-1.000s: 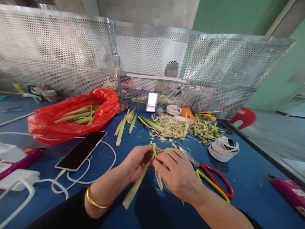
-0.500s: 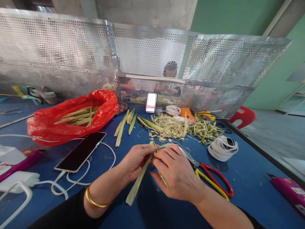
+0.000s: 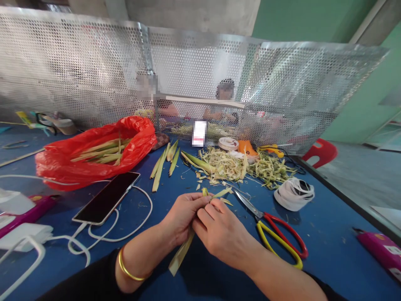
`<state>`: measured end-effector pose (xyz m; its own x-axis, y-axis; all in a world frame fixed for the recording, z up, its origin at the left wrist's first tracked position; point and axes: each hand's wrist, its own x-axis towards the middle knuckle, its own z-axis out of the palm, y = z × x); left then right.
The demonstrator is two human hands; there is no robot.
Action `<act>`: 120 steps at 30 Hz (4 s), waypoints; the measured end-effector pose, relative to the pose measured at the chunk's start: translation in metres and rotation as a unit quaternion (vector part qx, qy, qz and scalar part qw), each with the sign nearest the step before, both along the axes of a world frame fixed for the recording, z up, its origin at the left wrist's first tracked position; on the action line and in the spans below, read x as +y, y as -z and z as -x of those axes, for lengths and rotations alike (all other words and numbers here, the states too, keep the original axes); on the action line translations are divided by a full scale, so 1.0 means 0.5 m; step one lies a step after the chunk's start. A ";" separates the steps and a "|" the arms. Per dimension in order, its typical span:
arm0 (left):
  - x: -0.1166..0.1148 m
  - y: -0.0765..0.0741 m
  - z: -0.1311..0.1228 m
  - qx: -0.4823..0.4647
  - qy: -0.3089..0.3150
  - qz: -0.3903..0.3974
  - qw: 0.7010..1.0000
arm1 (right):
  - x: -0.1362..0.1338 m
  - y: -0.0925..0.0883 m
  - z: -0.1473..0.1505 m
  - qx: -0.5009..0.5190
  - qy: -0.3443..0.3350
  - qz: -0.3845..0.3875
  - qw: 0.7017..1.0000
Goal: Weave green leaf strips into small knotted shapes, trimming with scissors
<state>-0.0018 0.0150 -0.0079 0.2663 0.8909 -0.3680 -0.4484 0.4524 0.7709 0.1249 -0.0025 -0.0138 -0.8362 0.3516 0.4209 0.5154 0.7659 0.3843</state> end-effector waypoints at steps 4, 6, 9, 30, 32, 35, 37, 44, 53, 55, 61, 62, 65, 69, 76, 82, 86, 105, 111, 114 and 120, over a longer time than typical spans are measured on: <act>-0.001 0.002 -0.002 -0.011 0.018 -0.011 1.000 | 0.005 0.000 -0.010 0.132 -0.004 0.097 0.987; 0.003 0.000 0.002 0.009 0.008 -0.024 1.000 | 0.012 -0.003 -0.017 0.277 0.033 0.181 0.943; 0.010 -0.004 0.011 0.057 -0.009 -0.031 0.998 | 0.026 -0.007 -0.025 0.468 0.123 0.286 0.827; 0.027 -0.011 0.025 0.078 -0.129 -0.060 0.987 | 0.032 0.000 -0.021 0.506 0.133 0.554 0.648; 0.030 -0.013 0.029 0.086 -0.132 -0.065 0.985 | 0.029 -0.006 -0.028 0.441 0.098 0.464 0.762; 0.031 -0.013 0.031 0.107 -0.122 -0.065 0.985 | 0.030 -0.015 -0.036 0.347 0.028 0.391 0.852; 0.030 -0.012 0.029 0.120 -0.117 -0.070 0.983 | 0.032 -0.019 -0.039 0.312 -0.001 0.376 0.873; 0.012 -0.011 0.012 0.198 -0.039 -0.132 0.971 | 0.033 -0.021 -0.045 0.352 0.022 0.192 0.916; 0.001 -0.027 0.008 0.151 0.039 -0.135 0.979 | 0.058 -0.010 -0.051 0.420 0.158 0.282 0.848; 0.000 -0.027 0.007 0.146 0.047 -0.133 0.979 | 0.058 -0.011 -0.052 0.408 0.172 0.295 0.847; -0.004 -0.018 0.000 0.189 0.008 -0.141 0.972 | 0.055 -0.009 -0.048 0.384 0.220 0.313 0.840; -0.003 -0.016 -0.001 0.188 0.005 -0.133 0.973 | 0.055 -0.007 -0.047 0.383 0.223 0.315 0.839; -0.002 -0.011 -0.003 0.175 0.010 -0.100 0.979 | 0.058 -0.003 -0.044 0.397 0.225 0.335 0.824; -0.001 -0.008 -0.005 0.150 0.007 -0.064 0.987 | 0.060 -0.004 -0.041 0.425 0.240 0.362 0.794; 0.014 -0.015 0.009 0.142 -0.056 -0.066 0.986 | 0.058 -0.041 -0.052 0.455 0.185 0.565 0.663; 0.029 -0.009 0.025 0.127 -0.070 -0.064 0.987 | 0.053 -0.068 -0.071 0.470 0.034 0.668 0.576; 0.026 -0.008 0.024 0.127 -0.050 -0.060 0.989 | 0.053 -0.064 -0.068 0.506 -0.024 0.679 0.532; 0.021 0.000 0.012 0.130 -0.015 -0.043 0.990 | 0.044 -0.055 -0.066 0.586 -0.035 0.503 0.635; 0.023 -0.007 0.015 0.116 -0.026 -0.036 0.992 | 0.040 -0.066 -0.061 0.610 -0.041 0.531 0.587; 0.023 -0.005 0.015 0.122 -0.030 -0.032 0.992 | 0.037 -0.069 -0.061 0.600 -0.025 0.454 0.658; 0.021 -0.002 0.013 0.133 -0.030 -0.038 0.990 | 0.043 -0.068 -0.065 0.619 -0.002 0.381 0.687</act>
